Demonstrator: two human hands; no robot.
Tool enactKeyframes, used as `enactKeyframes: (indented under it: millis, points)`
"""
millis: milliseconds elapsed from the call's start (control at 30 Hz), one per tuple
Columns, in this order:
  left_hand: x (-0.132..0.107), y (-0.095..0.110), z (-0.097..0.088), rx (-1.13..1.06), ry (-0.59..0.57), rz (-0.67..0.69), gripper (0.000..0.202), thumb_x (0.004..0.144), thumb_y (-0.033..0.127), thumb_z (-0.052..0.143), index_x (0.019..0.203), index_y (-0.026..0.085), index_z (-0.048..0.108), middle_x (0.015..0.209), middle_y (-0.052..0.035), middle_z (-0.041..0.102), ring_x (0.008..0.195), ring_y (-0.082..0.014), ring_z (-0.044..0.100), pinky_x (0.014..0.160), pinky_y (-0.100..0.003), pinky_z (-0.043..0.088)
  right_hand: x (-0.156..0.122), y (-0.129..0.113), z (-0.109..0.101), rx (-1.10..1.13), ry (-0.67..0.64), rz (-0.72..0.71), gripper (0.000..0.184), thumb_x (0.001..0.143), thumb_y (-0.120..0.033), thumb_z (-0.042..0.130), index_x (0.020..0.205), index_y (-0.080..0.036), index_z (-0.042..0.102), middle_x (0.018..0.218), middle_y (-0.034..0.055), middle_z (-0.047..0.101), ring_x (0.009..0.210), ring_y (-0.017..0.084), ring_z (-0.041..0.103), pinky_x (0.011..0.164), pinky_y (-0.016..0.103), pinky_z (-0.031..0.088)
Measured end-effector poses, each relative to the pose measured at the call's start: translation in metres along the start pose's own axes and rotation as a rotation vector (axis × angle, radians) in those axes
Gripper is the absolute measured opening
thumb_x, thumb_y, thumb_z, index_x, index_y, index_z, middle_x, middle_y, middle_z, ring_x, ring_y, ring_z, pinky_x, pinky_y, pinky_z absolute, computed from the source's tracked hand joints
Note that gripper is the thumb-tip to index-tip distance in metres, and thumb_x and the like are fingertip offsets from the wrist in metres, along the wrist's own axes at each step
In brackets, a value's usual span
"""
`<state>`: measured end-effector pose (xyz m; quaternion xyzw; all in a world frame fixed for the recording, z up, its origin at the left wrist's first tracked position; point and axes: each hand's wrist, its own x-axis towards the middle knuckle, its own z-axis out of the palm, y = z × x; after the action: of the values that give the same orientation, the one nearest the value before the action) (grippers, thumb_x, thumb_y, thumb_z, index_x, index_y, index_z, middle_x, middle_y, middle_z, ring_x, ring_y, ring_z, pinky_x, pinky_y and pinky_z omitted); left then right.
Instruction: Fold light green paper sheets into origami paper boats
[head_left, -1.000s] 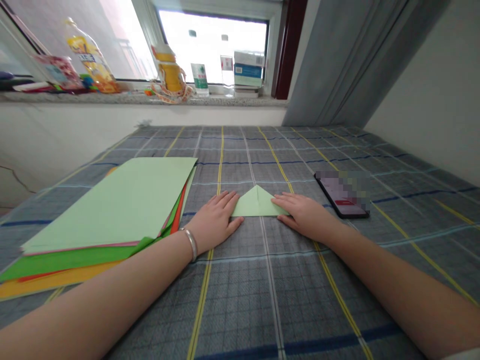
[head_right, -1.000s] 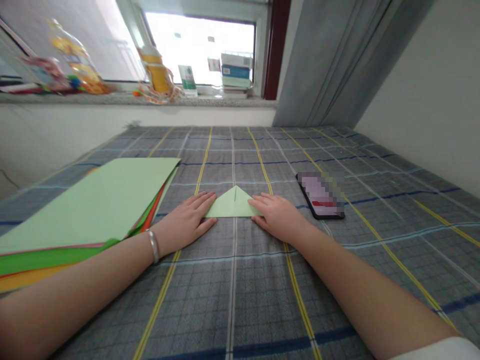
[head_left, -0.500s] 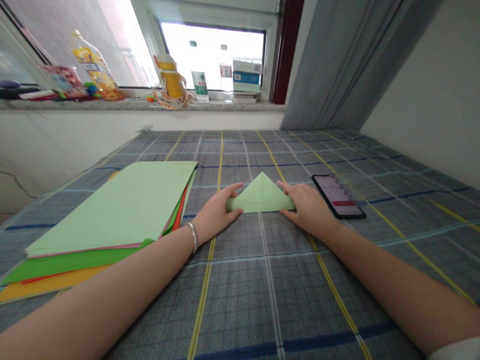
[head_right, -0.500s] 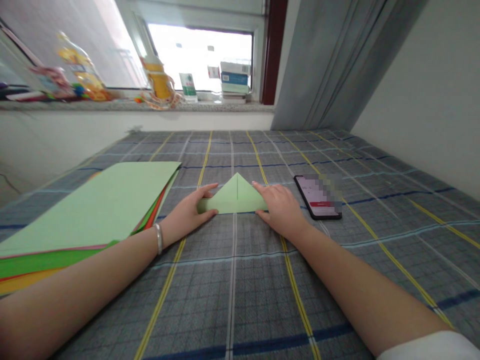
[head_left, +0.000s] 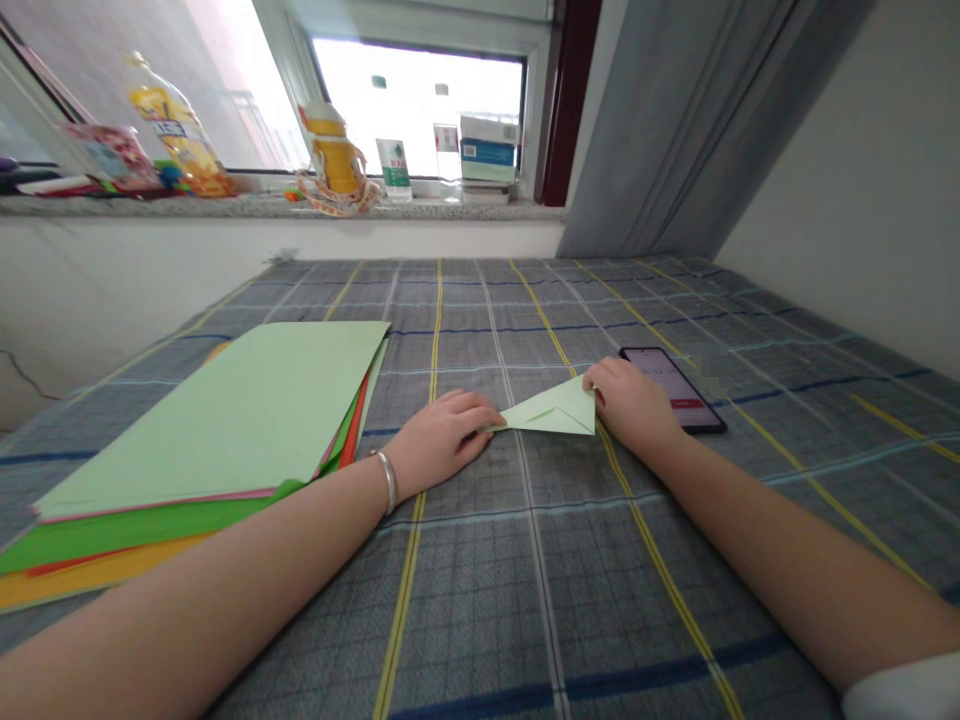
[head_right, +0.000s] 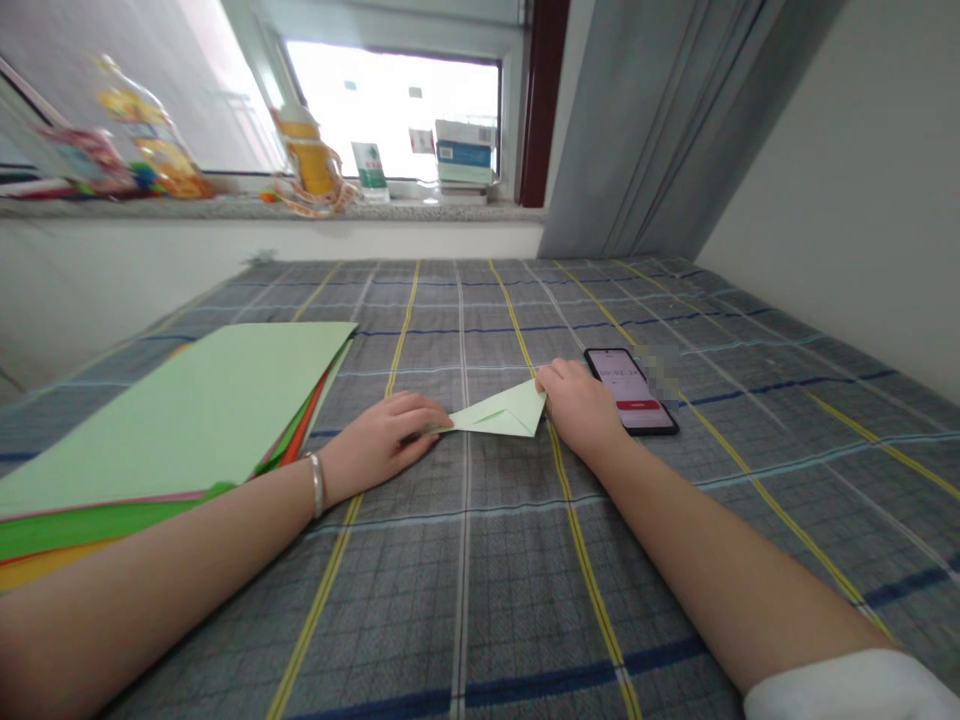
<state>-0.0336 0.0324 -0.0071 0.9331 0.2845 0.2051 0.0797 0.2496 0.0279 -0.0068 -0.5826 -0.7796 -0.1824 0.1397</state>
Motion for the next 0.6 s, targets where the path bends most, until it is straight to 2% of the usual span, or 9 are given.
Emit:
enactKeyframes:
  millis: [300,467,600]
  points:
    - [-0.005,0.01,-0.003,0.109,-0.045,-0.11,0.026,0.093,0.033,0.048,0.109,0.017,0.061,0.103,-0.0083,0.062,0.096,-0.0219,0.055,0.09,-0.039,0.045,-0.002,-0.002,-0.002,-0.037,-0.097,0.067,0.015,0.089,-0.017,0.045,0.083,-0.022,0.058,0.086,0.005,0.064,0.083,0.02,0.056,0.059,0.03,0.033]
    - [-0.005,0.017,-0.002,0.062,-0.032,-0.141,0.027,0.093,0.033,0.047,0.11,0.018,0.06,0.102,-0.0074,0.062,0.096,-0.022,0.055,0.09,-0.039,0.045,-0.005,-0.003,-0.005,0.016,-0.118,0.041,0.018,0.084,-0.011,0.046,0.089,-0.021,0.06,0.089,0.005,0.066,0.086,0.02,0.057,0.066,0.031,0.038]
    - [-0.005,0.019,-0.003,0.031,-0.029,-0.169,0.023,0.091,0.028,0.048,0.108,0.018,0.06,0.095,-0.006,0.063,0.091,-0.021,0.055,0.086,-0.037,0.046,-0.007,-0.003,-0.011,0.068,-0.073,-0.008,0.024,0.082,-0.009,0.046,0.081,-0.022,0.067,0.093,0.0051,0.067,0.088,0.022,0.055,0.072,0.033,0.04]
